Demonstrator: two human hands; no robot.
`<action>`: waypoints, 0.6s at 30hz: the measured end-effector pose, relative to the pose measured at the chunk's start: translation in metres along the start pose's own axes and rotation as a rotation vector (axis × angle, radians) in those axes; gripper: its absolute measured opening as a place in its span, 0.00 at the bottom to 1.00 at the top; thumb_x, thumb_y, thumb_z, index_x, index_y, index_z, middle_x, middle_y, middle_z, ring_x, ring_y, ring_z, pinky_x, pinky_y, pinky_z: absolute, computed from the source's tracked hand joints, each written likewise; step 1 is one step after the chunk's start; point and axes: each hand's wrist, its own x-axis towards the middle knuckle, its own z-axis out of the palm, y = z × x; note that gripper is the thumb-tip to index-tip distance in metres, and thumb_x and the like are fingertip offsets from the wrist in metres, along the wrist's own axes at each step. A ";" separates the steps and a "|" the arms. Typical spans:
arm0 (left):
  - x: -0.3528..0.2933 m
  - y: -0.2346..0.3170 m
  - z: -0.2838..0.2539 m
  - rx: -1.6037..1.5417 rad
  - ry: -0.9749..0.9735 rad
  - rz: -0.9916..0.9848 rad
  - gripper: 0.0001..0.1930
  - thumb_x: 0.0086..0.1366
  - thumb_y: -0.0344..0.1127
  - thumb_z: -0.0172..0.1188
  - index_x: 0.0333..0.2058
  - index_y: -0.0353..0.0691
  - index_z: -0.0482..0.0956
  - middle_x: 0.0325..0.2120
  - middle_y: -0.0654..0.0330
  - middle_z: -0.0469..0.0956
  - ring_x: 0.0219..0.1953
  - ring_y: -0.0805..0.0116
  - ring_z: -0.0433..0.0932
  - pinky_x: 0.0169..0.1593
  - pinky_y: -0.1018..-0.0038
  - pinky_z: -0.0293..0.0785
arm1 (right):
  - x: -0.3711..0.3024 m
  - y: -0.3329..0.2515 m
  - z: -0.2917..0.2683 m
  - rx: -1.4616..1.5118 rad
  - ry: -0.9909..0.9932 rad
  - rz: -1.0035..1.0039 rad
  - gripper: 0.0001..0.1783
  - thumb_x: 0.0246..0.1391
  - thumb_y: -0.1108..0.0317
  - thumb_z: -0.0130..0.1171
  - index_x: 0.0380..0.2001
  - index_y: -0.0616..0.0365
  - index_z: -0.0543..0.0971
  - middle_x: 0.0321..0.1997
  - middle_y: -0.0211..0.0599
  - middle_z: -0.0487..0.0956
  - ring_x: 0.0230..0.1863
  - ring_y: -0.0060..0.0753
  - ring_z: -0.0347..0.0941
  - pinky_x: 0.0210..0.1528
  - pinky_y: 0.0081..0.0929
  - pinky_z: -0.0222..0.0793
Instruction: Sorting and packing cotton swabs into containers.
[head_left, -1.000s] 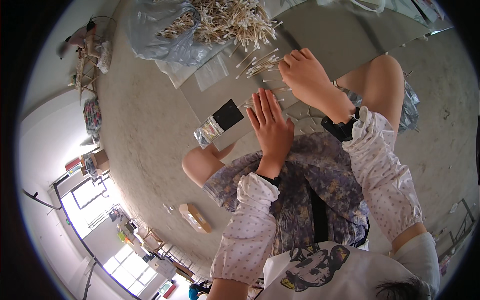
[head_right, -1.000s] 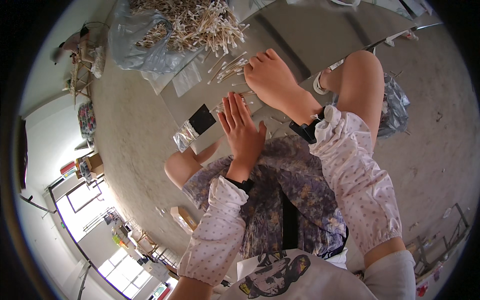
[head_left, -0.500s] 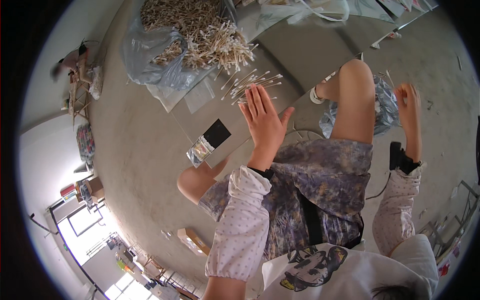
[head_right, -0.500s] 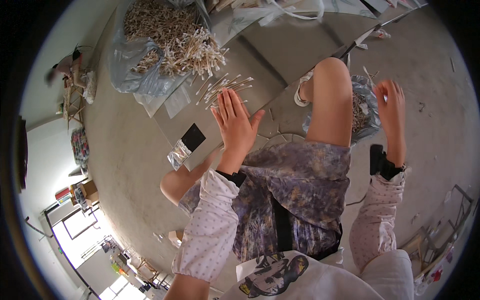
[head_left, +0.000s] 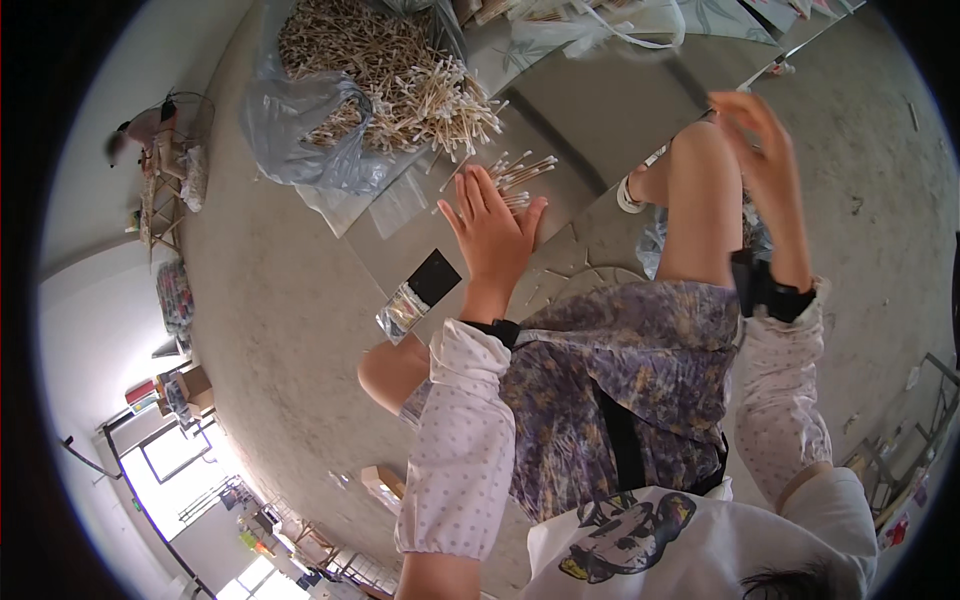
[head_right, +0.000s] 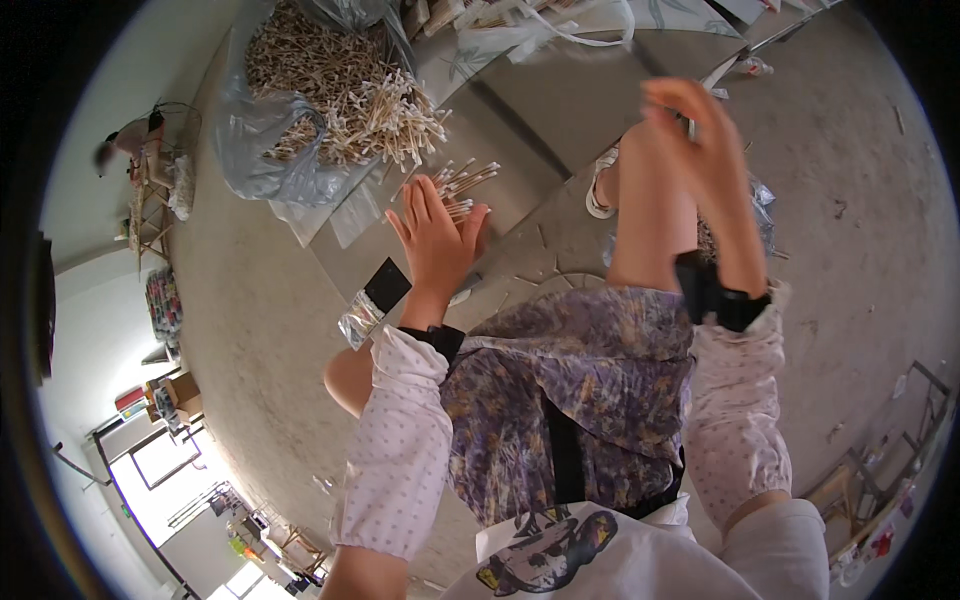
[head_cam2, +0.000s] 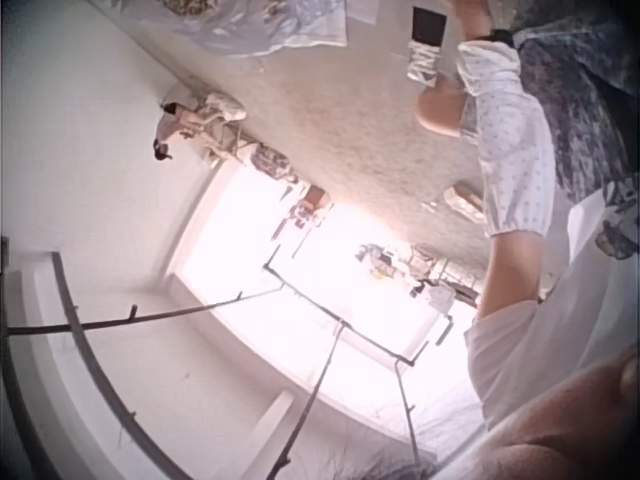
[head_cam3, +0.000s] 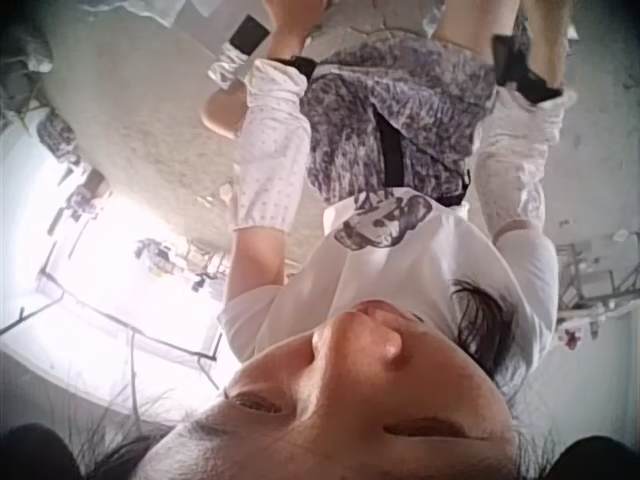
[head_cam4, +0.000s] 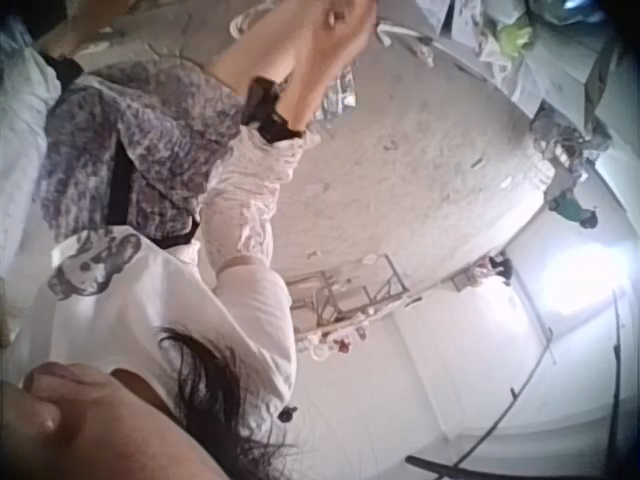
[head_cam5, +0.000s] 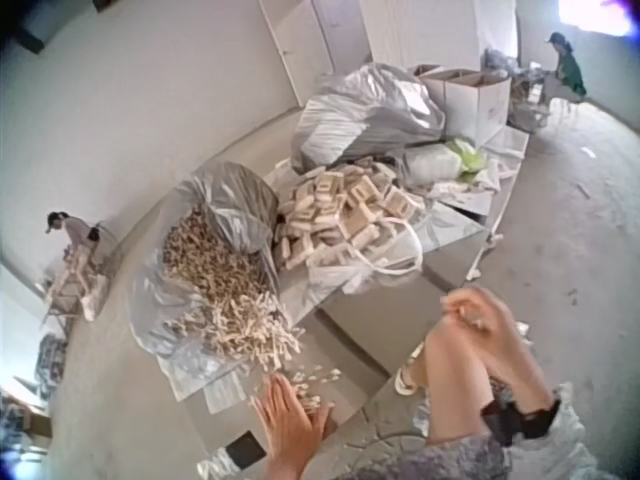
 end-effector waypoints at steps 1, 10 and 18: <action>-0.005 0.000 0.001 0.003 -0.004 -0.001 0.49 0.67 0.65 0.50 0.69 0.27 0.47 0.69 0.41 0.51 0.72 0.45 0.47 0.71 0.40 0.38 | 0.007 -0.023 0.024 0.029 -0.049 -0.069 0.13 0.59 0.65 0.63 0.46 0.57 0.79 0.49 0.35 0.81 0.52 0.32 0.77 0.55 0.29 0.69; -0.031 0.008 -0.003 -0.038 0.048 -0.038 0.43 0.69 0.58 0.52 0.69 0.30 0.49 0.70 0.44 0.52 0.73 0.48 0.47 0.71 0.42 0.33 | -0.007 -0.020 0.173 0.277 -0.220 -0.066 0.17 0.58 0.64 0.63 0.48 0.58 0.75 0.50 0.40 0.78 0.55 0.45 0.74 0.57 0.41 0.67; -0.051 -0.032 -0.014 -0.248 0.192 -0.159 0.25 0.70 0.32 0.49 0.65 0.38 0.65 0.66 0.55 0.64 0.71 0.52 0.56 0.73 0.48 0.39 | -0.015 0.003 0.197 -0.206 -0.597 -0.606 0.37 0.49 0.58 0.69 0.61 0.54 0.68 0.66 0.35 0.69 0.74 0.42 0.53 0.76 0.46 0.46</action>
